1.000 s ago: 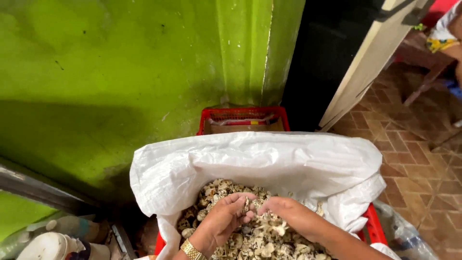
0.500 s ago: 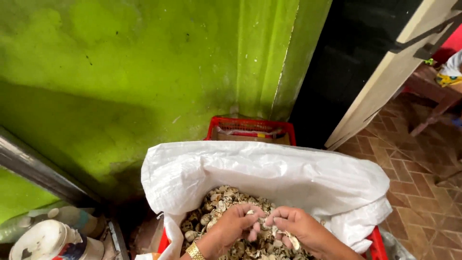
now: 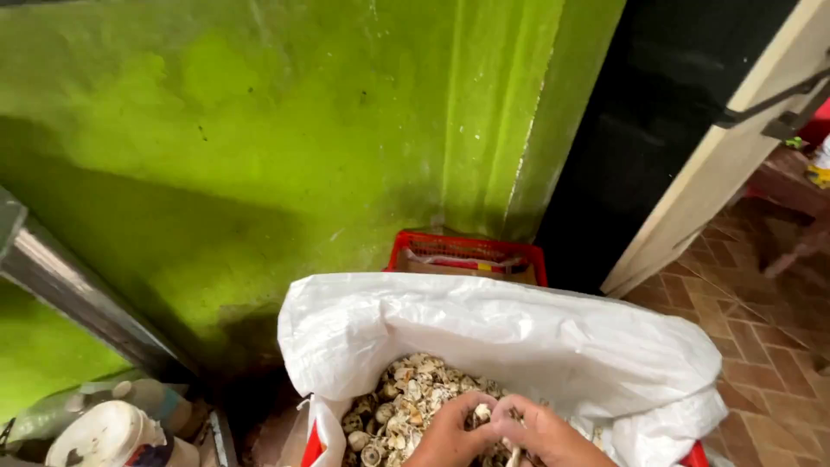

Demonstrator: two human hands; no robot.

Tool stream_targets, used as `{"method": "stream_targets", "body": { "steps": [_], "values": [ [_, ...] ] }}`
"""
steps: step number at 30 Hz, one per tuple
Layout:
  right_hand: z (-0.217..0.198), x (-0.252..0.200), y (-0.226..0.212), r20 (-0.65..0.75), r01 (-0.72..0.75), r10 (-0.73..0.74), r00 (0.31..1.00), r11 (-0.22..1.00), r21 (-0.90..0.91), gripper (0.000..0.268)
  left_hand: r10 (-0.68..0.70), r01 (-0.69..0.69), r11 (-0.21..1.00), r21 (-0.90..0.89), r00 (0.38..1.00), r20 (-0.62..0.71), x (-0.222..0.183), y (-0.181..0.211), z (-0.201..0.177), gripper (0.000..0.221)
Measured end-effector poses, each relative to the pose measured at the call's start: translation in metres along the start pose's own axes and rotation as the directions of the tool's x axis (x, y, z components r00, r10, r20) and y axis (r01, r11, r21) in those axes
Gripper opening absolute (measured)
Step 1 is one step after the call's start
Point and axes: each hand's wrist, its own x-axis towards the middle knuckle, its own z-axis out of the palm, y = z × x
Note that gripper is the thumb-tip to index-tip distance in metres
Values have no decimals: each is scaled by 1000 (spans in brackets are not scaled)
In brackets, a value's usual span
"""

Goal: Sorting through a large bag of crushed eggshells to remove impurities or select specific pieces.

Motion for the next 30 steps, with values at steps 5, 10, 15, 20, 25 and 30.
{"method": "stream_targets", "body": {
  "steps": [5,10,15,20,25,30],
  "values": [
    [5,1,2,-83,-24,47,995,965,261,45,-101,112,986,-127,991,89,-2,0,-6,21],
    [-22,29,26,32,207,-206,978,978,-7,42,-254,256,948,-191,966,36,3,8,-12,22],
    [-25,47,53,-48,91,-79,996,927,365,31,-211,217,902,-372,976,58,-2,6,-10,15],
    [-13,15,29,22,152,-161,987,962,226,48,-297,327,822,-466,945,138,12,-17,-8,35],
    [-14,10,21,18,168,-168,986,985,29,27,-212,252,903,-349,966,150,20,-30,-7,19],
    [-21,17,29,58,264,-274,960,954,142,20,-233,246,888,-387,969,83,18,-25,-9,23]
  ]
}}
